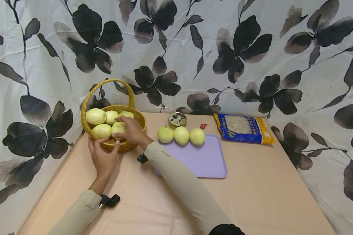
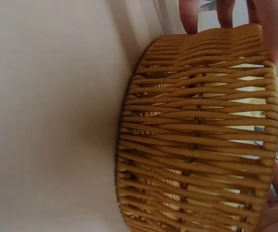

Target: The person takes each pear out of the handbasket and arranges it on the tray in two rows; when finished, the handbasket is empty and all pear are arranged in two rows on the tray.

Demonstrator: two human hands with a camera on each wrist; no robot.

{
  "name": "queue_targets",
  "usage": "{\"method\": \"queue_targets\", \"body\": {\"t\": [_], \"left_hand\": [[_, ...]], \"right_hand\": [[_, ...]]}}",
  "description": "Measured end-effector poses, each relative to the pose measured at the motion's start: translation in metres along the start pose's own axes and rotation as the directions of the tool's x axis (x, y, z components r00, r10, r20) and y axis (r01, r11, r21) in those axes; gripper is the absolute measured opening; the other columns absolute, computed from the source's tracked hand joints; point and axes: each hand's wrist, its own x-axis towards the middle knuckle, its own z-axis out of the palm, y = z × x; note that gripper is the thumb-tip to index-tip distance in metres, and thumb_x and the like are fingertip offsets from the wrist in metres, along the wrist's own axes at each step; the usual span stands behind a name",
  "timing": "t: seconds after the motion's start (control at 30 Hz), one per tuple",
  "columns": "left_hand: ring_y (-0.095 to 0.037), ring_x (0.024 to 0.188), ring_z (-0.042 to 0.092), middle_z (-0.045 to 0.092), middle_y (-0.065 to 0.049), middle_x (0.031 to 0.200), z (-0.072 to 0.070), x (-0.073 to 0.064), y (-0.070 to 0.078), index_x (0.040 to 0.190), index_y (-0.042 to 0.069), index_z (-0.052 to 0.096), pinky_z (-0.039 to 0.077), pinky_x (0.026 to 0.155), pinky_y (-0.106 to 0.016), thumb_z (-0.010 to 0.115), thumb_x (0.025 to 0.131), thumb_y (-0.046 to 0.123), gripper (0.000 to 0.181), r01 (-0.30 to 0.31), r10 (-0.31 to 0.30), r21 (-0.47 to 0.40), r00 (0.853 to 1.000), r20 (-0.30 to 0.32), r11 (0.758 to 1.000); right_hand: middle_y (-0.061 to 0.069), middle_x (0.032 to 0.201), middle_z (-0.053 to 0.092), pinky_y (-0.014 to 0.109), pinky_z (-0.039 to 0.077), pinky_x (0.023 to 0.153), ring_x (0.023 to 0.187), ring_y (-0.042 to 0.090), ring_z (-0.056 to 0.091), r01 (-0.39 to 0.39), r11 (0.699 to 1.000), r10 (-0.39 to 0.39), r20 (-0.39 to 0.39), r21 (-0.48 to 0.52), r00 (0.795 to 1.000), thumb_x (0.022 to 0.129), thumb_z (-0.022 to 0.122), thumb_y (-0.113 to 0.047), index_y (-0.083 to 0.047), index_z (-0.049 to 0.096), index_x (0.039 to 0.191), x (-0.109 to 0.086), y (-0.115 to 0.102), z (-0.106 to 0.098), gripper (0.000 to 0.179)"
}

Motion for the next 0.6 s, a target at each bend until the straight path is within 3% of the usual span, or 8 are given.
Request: {"method": "queue_targets", "body": {"t": [0.33,0.6], "left_hand": [[-0.032,0.163,0.021,0.007,-0.006,0.18,0.0006,-0.0002,-0.0025,0.13,0.0,0.058,0.04,0.11,-0.06,0.081,0.094,0.031,0.052,-0.008,0.008,0.005,1.0,0.0,1.0],[-0.034,0.164,0.018,0.007,-0.009,0.18,-0.0017,-0.0005,0.0014,0.13,-0.001,0.058,0.036,0.115,-0.062,0.081,0.094,0.03,0.053,-0.013,0.013,0.003,1.0,0.002,1.0]], "right_hand": [[-0.001,0.151,0.062,0.029,0.043,0.116,0.141,0.018,0.057,-0.022,0.986,0.04,0.106,-0.164,0.994,0.094,0.082,-0.039,-0.021,0.058,0.151,0.0112,-0.0021,0.0069,0.063],[-0.001,0.135,0.064,0.025,0.049,0.1,0.12,0.013,0.061,-0.036,0.959,0.073,0.122,-0.282,0.99,0.09,0.087,-0.037,-0.023,0.07,0.137,0.0091,-0.004,0.0103,0.052]]}}
